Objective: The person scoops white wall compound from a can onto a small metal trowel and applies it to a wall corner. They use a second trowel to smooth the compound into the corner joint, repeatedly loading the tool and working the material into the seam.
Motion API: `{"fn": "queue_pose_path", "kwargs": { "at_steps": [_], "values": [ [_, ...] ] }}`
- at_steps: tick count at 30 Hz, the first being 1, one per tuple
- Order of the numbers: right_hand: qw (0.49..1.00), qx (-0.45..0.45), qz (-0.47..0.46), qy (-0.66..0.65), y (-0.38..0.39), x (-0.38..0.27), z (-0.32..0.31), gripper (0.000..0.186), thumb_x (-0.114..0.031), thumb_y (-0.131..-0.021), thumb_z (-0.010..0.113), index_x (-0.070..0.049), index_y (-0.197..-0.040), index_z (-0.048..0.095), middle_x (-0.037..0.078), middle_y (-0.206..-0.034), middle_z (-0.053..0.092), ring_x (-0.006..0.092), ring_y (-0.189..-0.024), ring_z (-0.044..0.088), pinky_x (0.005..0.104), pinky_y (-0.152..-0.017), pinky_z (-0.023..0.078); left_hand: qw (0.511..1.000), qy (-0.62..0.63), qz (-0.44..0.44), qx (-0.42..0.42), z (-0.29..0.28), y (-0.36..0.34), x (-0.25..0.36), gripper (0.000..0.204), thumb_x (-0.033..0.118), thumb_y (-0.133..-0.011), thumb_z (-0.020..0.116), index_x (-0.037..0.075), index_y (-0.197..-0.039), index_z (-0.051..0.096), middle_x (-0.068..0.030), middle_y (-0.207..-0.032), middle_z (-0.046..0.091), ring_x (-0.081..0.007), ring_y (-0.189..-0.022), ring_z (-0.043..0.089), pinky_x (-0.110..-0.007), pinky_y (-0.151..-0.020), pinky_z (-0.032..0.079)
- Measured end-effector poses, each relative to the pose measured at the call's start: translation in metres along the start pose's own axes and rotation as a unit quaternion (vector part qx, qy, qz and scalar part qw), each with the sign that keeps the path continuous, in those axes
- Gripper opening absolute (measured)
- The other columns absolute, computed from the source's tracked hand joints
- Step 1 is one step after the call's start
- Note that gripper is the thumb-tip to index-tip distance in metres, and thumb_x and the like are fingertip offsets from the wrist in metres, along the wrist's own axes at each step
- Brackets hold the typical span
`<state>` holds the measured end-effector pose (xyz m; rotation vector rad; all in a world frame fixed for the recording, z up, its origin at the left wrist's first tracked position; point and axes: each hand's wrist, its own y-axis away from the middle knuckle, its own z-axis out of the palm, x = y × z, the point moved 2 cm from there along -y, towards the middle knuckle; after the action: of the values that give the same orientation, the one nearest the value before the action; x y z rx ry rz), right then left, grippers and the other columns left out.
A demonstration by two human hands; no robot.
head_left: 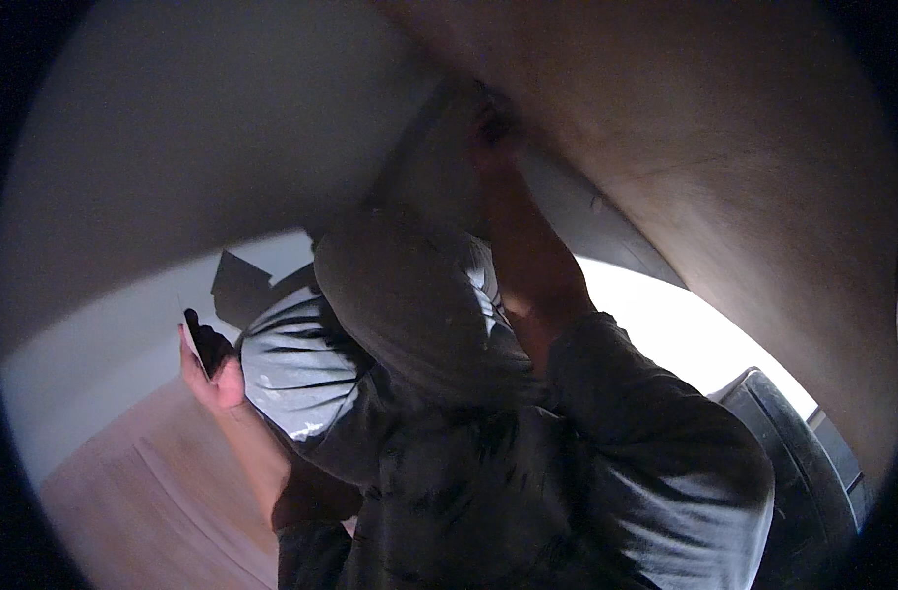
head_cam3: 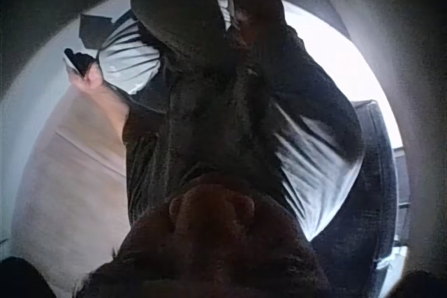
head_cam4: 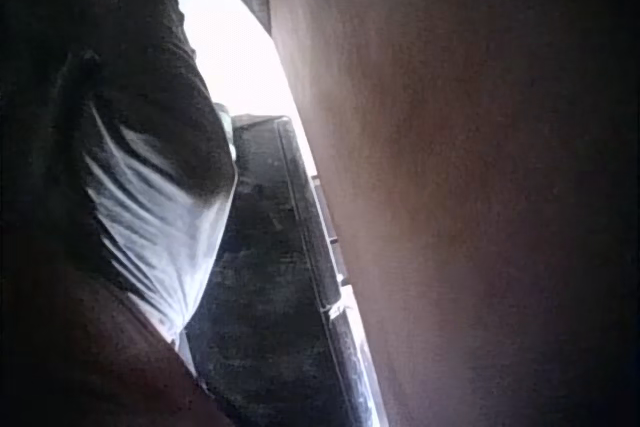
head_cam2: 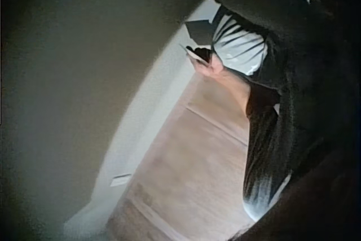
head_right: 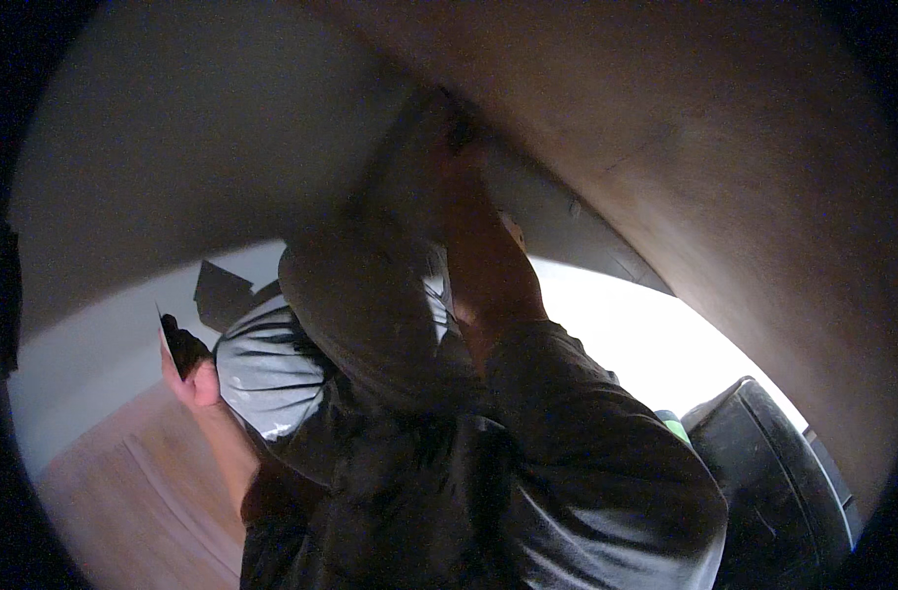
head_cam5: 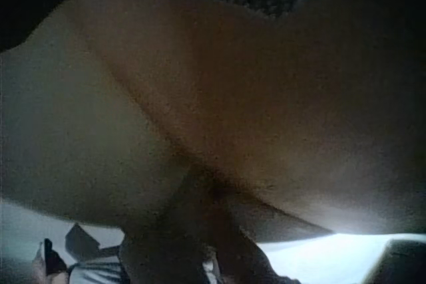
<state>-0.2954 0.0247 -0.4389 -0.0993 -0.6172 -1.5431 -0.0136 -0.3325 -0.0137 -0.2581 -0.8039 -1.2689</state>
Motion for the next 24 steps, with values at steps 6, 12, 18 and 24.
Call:
{"fn": "queue_pose_path", "kwargs": {
  "at_steps": [6,12,18,24],
  "values": [
    [0.996,0.038,-0.024,0.081,0.073,0.018,0.069,0.042,-0.028,-0.097,0.044,-0.002,-0.129,0.053,0.016,-0.124,0.059,0.0312,-0.108,0.059,0.0395,-0.083,0.056,1.000,-0.009,0.004,0.003,-0.005,0.015,0.007,0.036,0.021,-0.106,0.039,-0.006,-0.128,0.047,-0.0031,-0.064,0.040,-0.0087,-0.048,0.035,-0.022,-0.038,0.032],
    [0.544,-0.049,-0.298,0.783,0.089,-0.025,0.062,0.046,-0.026,-0.095,0.046,-0.002,-0.133,0.052,0.016,-0.129,0.058,0.0293,-0.109,0.059,0.0409,-0.084,0.054,0.995,0.012,-0.053,-0.081,0.012,0.002,0.002,0.036,0.022,-0.106,0.038,-0.005,-0.127,0.049,-0.0032,-0.064,0.040,-0.0081,-0.048,0.034,-0.023,-0.040,0.029],
    [0.254,0.011,-0.079,0.964,0.096,0.030,0.035,0.048,-0.024,-0.094,0.047,0.002,-0.134,0.050,0.012,-0.133,0.056,0.0278,-0.117,0.055,0.0415,-0.096,0.046,0.990,0.037,-0.074,-0.117,0.004,0.020,0.005,0.036,0.022,-0.106,0.037,-0.006,-0.126,0.048,-0.0035,-0.061,0.041,-0.0074,-0.046,0.033,-0.023,-0.040,0.031],
    [0.298,-0.036,-0.215,0.929,0.027,0.001,-0.005,0.047,-0.025,-0.095,0.046,-0.001,-0.135,0.049,0.014,-0.129,0.058,0.0283,-0.114,0.057,0.0431,-0.095,0.048,0.998,0.018,-0.028,-0.047,-0.001,0.010,0.006,0.037,0.023,-0.106,0.037,-0.007,-0.125,0.047,-0.0040,-0.063,0.043,-0.0081,-0.043,0.036,-0.022,-0.036,0.034]
  ]
}}
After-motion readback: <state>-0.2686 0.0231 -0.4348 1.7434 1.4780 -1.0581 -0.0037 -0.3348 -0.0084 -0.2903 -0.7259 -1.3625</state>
